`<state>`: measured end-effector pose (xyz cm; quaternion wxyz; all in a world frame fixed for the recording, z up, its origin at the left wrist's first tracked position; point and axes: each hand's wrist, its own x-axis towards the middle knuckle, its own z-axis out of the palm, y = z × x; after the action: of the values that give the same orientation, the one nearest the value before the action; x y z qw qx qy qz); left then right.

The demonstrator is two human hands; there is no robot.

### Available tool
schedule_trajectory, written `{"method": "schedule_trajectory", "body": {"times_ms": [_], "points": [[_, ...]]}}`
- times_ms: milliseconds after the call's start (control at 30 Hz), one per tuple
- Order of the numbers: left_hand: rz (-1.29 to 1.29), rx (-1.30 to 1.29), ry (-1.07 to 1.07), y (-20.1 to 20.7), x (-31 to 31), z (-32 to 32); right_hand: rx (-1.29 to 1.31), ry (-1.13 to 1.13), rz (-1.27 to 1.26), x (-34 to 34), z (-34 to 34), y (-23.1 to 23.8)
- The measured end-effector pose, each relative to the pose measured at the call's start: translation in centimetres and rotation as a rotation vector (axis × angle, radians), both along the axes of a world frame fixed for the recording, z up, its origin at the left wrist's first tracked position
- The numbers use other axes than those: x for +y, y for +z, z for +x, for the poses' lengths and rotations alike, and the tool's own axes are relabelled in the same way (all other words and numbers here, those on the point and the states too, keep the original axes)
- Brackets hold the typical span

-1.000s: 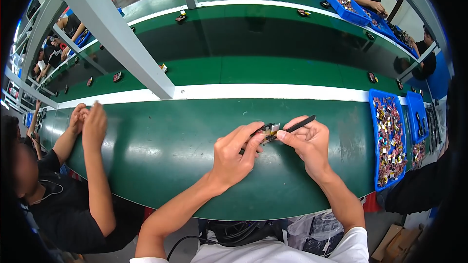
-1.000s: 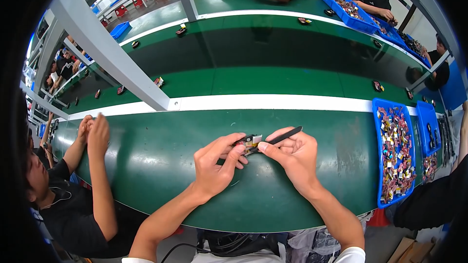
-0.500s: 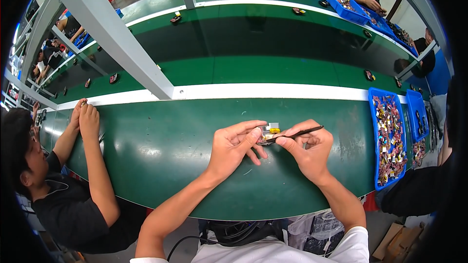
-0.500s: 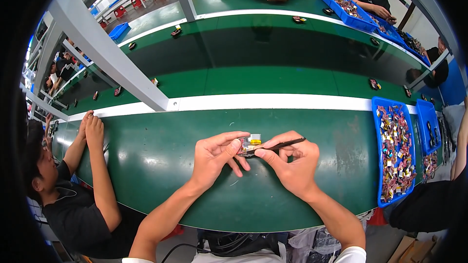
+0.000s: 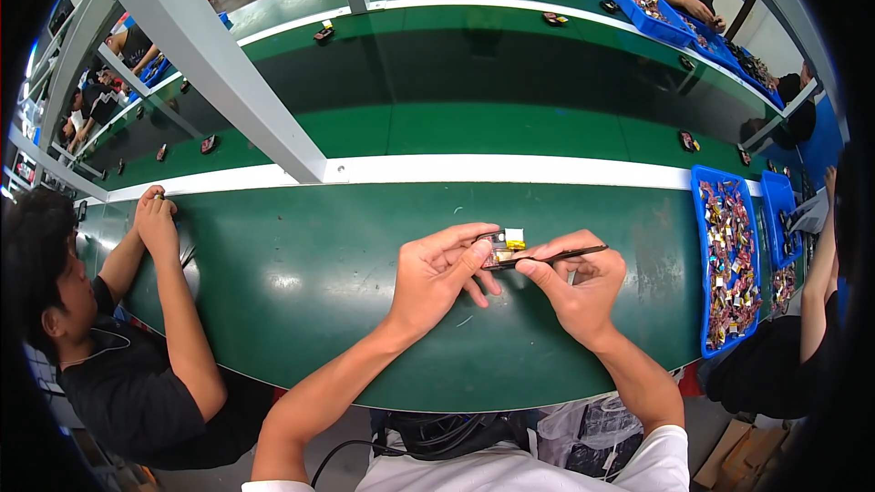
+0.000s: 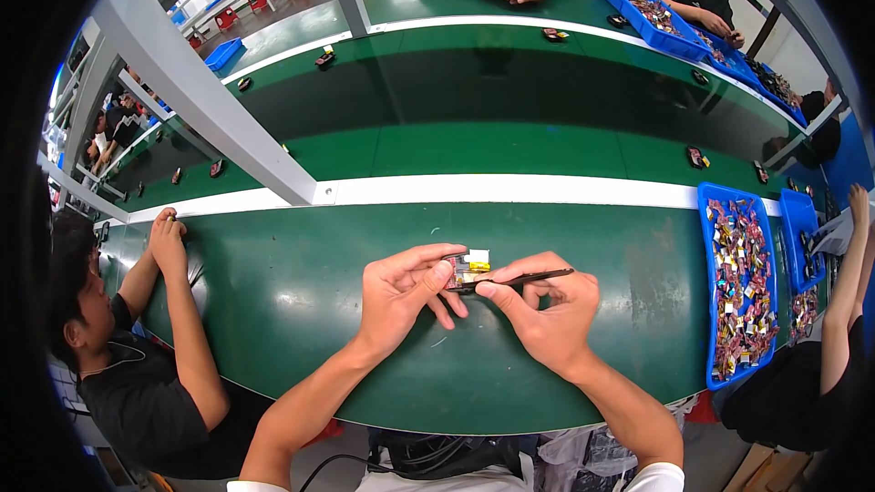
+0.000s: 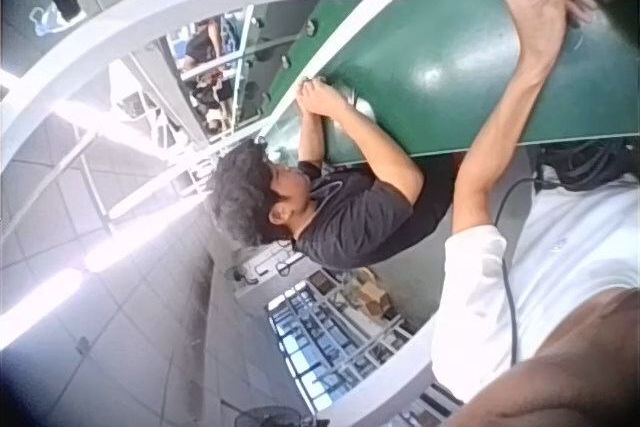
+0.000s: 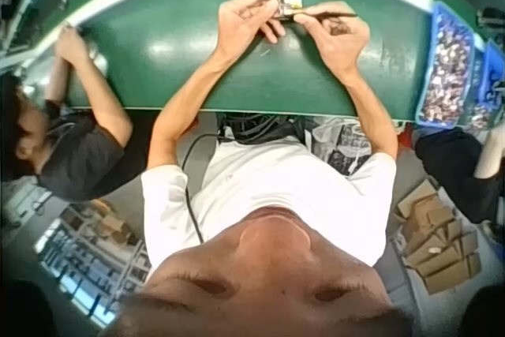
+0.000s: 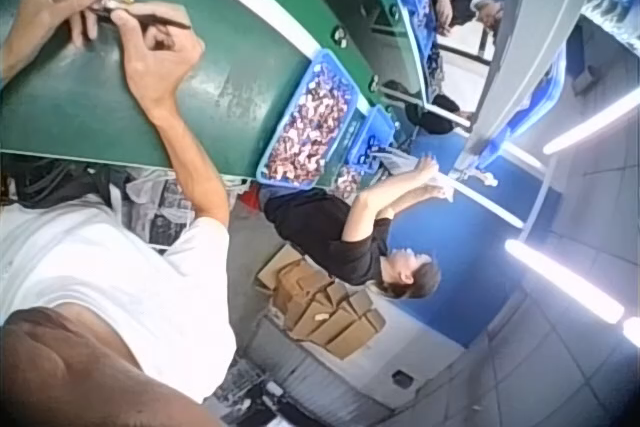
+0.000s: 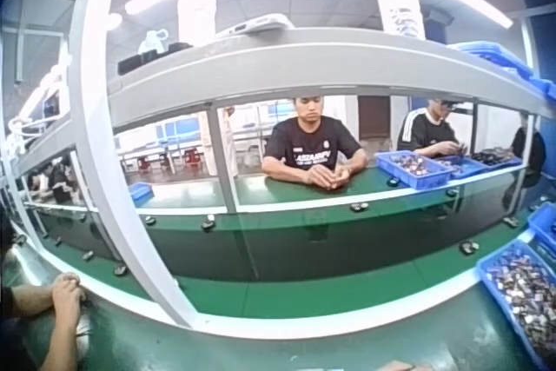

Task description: Manually assemble small electronic components at a factory workstation using tweezers.

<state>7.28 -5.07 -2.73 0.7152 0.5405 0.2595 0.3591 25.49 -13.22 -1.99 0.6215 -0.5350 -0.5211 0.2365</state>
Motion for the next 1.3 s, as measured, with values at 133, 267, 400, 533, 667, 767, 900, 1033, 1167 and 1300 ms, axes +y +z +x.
{"method": "schedule_trajectory", "body": {"times_ms": [133,267,400,533,667,767,900,1033,1167,1300], "points": [[-0.019,-0.010,0.002,0.2,0.1,0.1,-0.031,-0.006,0.006,0.1,0.1,0.1],[0.007,0.003,0.013,0.3,0.1,0.1,-0.049,-0.010,0.016,0.2,0.0,0.2],[0.002,0.000,0.014,0.2,0.0,0.1,-0.049,-0.004,0.013,0.1,0.0,-0.1],[0.021,0.013,0.024,0.2,-0.1,0.0,0.086,0.038,-0.039,0.1,0.1,-0.1],[0.032,0.004,0.039,0.2,-0.1,0.0,0.054,0.012,-0.012,0.3,0.2,0.2],[0.035,0.012,0.044,0.3,-0.1,0.0,-0.045,0.020,0.001,0.1,0.2,0.2],[0.031,0.011,0.045,0.2,0.0,0.0,-0.120,0.015,0.018,0.1,0.1,0.2],[0.012,0.013,0.041,0.2,0.0,0.1,-0.174,0.006,0.053,0.1,0.1,0.2],[-0.049,0.000,0.063,0.2,0.0,0.3,-0.229,0.018,0.120,0.2,0.0,0.1],[-0.047,0.031,0.058,0.4,0.1,0.2,-0.341,0.032,0.180,0.2,-0.1,1.0]]}}
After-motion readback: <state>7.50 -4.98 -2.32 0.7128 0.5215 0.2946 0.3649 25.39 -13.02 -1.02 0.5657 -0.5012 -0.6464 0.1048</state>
